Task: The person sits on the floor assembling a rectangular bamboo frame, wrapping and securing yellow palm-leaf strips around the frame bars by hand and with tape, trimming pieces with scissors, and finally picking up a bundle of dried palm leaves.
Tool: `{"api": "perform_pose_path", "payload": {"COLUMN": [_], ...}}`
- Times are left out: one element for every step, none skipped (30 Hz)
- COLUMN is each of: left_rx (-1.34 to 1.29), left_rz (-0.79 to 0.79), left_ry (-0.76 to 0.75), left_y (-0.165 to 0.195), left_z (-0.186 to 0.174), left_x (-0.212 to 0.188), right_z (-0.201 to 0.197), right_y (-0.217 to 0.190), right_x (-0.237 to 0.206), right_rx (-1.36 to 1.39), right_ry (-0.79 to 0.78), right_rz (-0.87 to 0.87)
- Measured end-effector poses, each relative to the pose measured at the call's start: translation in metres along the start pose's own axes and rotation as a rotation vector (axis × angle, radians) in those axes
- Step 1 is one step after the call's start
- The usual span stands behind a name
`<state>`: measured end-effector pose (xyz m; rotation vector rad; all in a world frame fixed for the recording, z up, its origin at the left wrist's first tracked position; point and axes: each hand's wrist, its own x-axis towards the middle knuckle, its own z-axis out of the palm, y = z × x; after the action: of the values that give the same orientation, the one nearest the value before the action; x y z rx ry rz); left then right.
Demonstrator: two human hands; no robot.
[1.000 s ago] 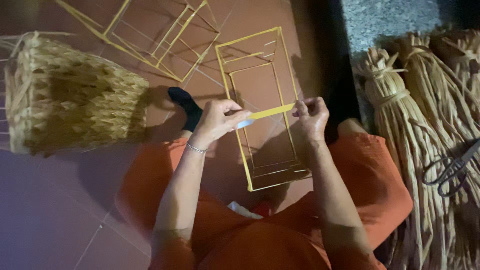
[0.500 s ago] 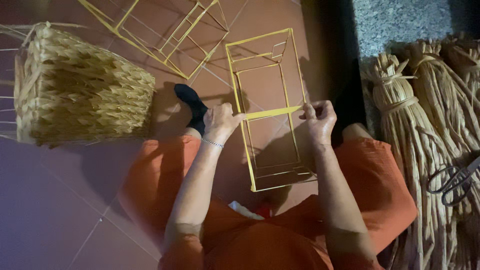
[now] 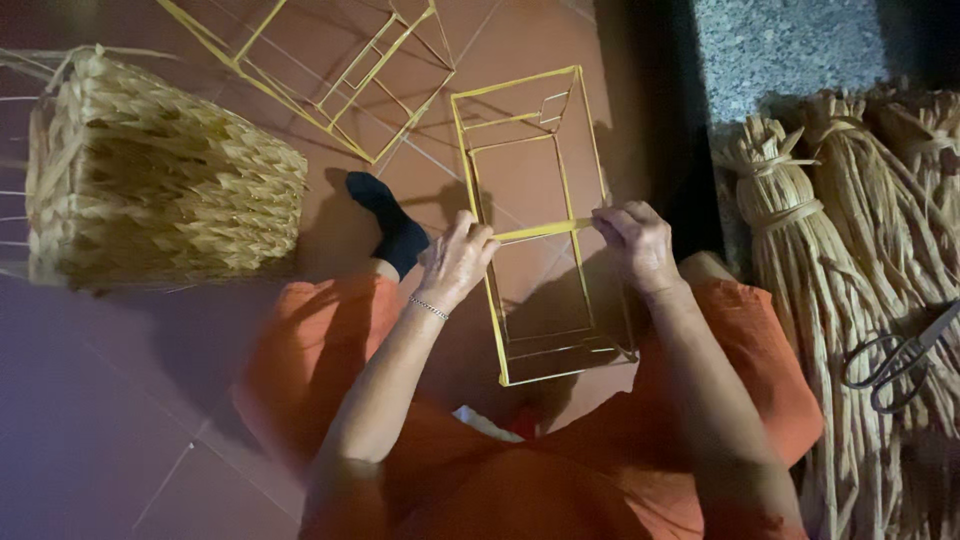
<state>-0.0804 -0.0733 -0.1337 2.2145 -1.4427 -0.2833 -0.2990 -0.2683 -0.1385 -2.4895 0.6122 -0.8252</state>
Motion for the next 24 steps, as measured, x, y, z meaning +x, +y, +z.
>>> {"api": "perform_pose_path", "payload": {"left_rx": [0.004, 0.007, 0.011, 0.044, 0.077, 0.111, 0.159, 0.207, 0.255, 0.26, 0.263, 0.266, 0.228, 0.191, 0.155, 0.082, 0.009, -0.065, -0.106, -0.146, -0.186, -0.216, -0.248, -0.279], "left_rz": [0.009, 0.017, 0.025, 0.029, 0.033, 0.035, 0.05, 0.065, 0.081, 0.102, 0.121, 0.139, 0.112, 0.085, 0.059, 0.001, -0.054, -0.107, -0.14, -0.173, -0.206, -0.168, -0.131, -0.096], "left_ry": [0.007, 0.012, 0.018, -0.013, -0.044, -0.074, -0.078, -0.08, -0.083, -0.044, -0.005, 0.033, 0.01, -0.012, -0.034, -0.083, -0.131, -0.179, -0.138, -0.092, -0.047, -0.025, -0.003, 0.02], "left_y": [0.0, 0.001, 0.002, 0.003, 0.005, 0.007, 0.009, 0.012, 0.013, 0.014, 0.015, 0.015, 0.016, 0.016, 0.016, 0.016, 0.017, 0.017, 0.018, 0.019, 0.019, 0.019, 0.018, 0.017], "left_z": [0.002, 0.003, 0.005, 0.006, 0.007, 0.009, 0.009, 0.011, 0.012, 0.013, 0.013, 0.012, 0.012, 0.01, 0.008, 0.006, 0.003, 0.001, -0.001, -0.002, -0.003, -0.004, -0.004, -0.004], "left_x": [0.001, 0.003, 0.005, 0.008, 0.011, 0.012, 0.013, 0.015, 0.017, 0.017, 0.017, 0.017, 0.018, 0.018, 0.019, 0.02, 0.021, 0.022, 0.023, 0.023, 0.024, 0.025, 0.025, 0.026], "right_z": [-0.001, 0.0, 0.001, 0.003, 0.004, 0.006, 0.008, 0.01, 0.012, 0.013, 0.014, 0.015, 0.015, 0.015, 0.015, 0.013, 0.009, 0.006, 0.001, -0.002, -0.005, -0.008, -0.011, -0.014], "right_y": [0.004, 0.008, 0.01, 0.013, 0.016, 0.018, 0.02, 0.022, 0.024, 0.024, 0.023, 0.022, 0.021, 0.021, 0.021, 0.02, 0.018, 0.015, 0.013, 0.011, 0.008, 0.004, 0.001, -0.002], "right_x": [0.003, 0.005, 0.007, 0.009, 0.011, 0.012, 0.014, 0.016, 0.018, 0.019, 0.02, 0.022, 0.022, 0.022, 0.022, 0.021, 0.02, 0.02, 0.021, 0.023, 0.026, 0.027, 0.028, 0.029], "right_rx": [-0.058, -0.115, -0.182, -0.25, -0.317, -0.382, -0.448, -0.516, -0.547, -0.579, -0.611, -0.576, -0.54, -0.503, -0.474, -0.446, -0.42, -0.41, -0.4, -0.391, -0.416, -0.441, -0.465, -0.519], "right_ry": [-0.017, -0.036, -0.078, -0.12, -0.161, -0.187, -0.21, -0.23, -0.202, -0.177, -0.152, -0.178, -0.205, -0.231, -0.204, -0.178, -0.152, -0.175, -0.198, -0.219, -0.227, -0.236, -0.247, -0.198], "right_rz": [-0.065, -0.129, -0.148, -0.168, -0.189, -0.23, -0.272, -0.315, -0.349, -0.383, -0.417, -0.364, -0.311, -0.258, -0.261, -0.264, -0.266, -0.229, -0.193, -0.16, -0.153, -0.144, -0.137, -0.138]}}
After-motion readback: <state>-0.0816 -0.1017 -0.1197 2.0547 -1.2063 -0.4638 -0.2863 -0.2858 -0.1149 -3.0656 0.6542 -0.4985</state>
